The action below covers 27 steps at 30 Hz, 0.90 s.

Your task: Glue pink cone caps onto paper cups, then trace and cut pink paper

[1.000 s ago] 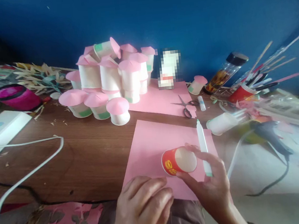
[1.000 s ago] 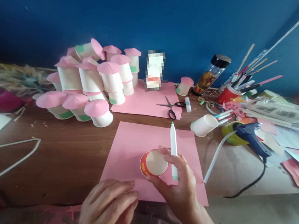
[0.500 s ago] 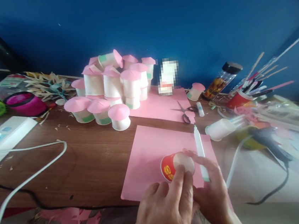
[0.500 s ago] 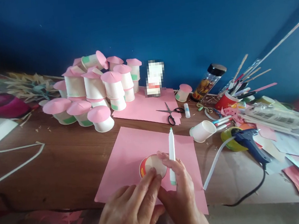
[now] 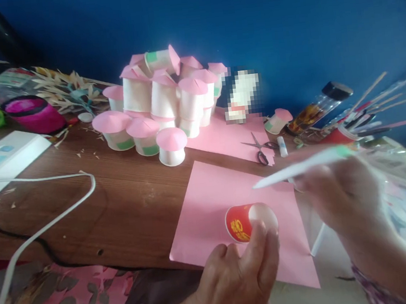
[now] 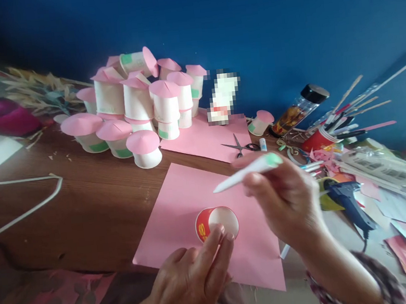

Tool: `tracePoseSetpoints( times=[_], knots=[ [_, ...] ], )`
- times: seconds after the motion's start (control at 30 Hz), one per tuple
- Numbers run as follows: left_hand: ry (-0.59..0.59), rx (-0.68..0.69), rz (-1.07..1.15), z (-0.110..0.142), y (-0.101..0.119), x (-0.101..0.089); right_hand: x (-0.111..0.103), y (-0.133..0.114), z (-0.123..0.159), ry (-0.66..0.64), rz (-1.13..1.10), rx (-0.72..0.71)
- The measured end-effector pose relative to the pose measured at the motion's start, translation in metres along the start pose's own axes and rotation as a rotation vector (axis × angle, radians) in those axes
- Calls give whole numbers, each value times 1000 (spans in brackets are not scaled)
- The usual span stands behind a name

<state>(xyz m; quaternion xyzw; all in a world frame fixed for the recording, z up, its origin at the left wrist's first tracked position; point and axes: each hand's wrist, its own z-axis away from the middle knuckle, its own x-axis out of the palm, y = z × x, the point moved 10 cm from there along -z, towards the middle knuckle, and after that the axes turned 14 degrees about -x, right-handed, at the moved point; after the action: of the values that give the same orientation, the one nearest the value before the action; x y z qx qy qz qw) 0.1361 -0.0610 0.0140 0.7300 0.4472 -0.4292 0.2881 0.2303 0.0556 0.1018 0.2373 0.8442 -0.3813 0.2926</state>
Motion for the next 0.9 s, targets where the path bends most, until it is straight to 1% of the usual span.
tracePoseSetpoints(
  times=[0.03,0.07,0.13,0.2,0.27,0.37,0.57,0.73,0.9],
  knots=[
    [-22,-2,-9,1,0,3,21,-5,-13,-74,-115,-39],
    [-34,-6,-19,1,0,5,46,-10,-22,-206,-182,-57],
    [-49,-17,-39,2,-1,8,89,-22,-30,-418,-253,-101],
    [-51,-29,-48,2,-2,9,118,-34,-30,-576,-228,-153],
    [-54,-40,-43,2,-2,9,134,-41,-25,-682,-134,-198],
    [-58,-54,-33,2,-3,7,141,-42,-18,-758,-3,-213],
    [-57,-60,-19,0,-3,4,146,-38,-11,-820,98,-235],
    [-45,-56,-33,1,-4,3,153,-34,-7,-872,147,-253],
    [-67,-56,-31,0,-5,5,157,-33,-5,-926,167,-260]
  ],
)
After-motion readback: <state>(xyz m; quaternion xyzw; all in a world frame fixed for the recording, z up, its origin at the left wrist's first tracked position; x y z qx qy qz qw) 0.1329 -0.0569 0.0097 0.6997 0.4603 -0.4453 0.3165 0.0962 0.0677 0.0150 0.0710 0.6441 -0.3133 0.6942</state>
